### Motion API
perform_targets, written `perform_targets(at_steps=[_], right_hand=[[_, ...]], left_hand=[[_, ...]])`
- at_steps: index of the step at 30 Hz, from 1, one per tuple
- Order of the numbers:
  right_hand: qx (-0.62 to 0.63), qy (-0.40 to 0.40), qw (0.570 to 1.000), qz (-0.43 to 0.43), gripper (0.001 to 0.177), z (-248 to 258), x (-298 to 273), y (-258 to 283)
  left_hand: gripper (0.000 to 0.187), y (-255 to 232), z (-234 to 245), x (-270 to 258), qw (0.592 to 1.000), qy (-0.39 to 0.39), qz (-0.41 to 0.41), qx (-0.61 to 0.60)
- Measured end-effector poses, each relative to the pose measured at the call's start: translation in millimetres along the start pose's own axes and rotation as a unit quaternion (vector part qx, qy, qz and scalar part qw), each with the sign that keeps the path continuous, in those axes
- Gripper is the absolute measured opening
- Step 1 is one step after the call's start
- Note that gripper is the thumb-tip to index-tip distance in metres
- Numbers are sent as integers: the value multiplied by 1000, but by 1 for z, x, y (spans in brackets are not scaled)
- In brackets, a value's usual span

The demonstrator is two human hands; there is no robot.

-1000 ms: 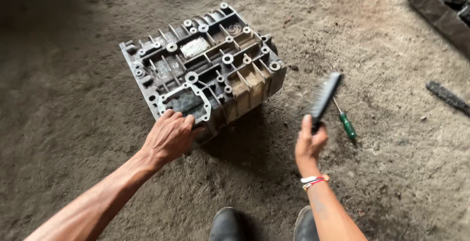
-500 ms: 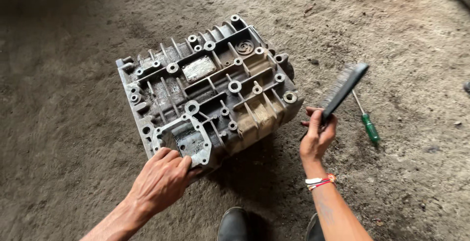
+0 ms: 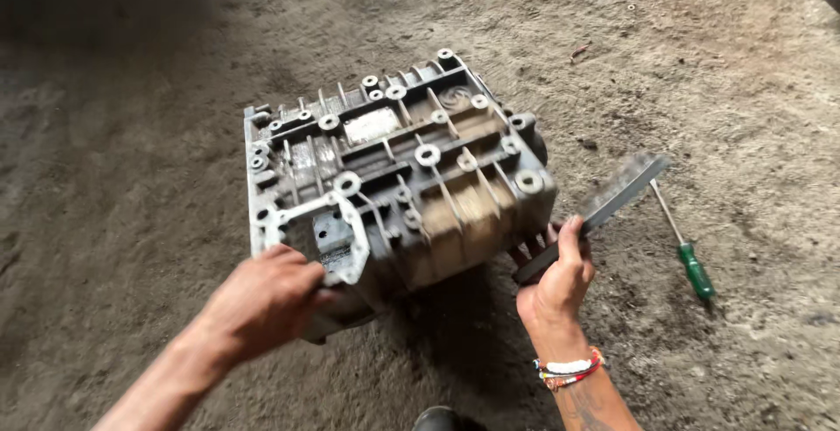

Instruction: The person cleans an engine housing by hand using a wire brush to scrub the metal surface.

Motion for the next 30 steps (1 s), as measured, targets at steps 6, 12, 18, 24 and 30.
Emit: perform_targets(at_steps=[6, 12, 18, 24, 30], right_hand=[[-35, 108, 992, 51, 29, -68, 22, 13], [-94, 207, 974, -3, 23, -118, 41, 28], [-169, 263, 934, 173, 22, -137, 77, 25], [-184, 233, 951, 85, 22, -179, 94, 46], [-544, 203, 745, 330, 33, -177, 37, 60]], left_hand=[[31, 87, 55, 34, 989, -128, 50, -59], [33, 130, 124, 83, 970, -236, 49, 26], [46, 163, 145, 128, 977, -113, 166, 67], [49, 191, 164, 179, 952, -181, 245, 10], [58, 221, 162, 211, 932, -289, 218, -33]])
Point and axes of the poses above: each hand's wrist, its own x-axis towards the middle knuckle, its own z-axis out of the back of the hand, y = z × x, the point moved 5 cm from there along x, towards the middle knuckle, and after that the axes turned 10 degrees about x, right-handed, at the moved point
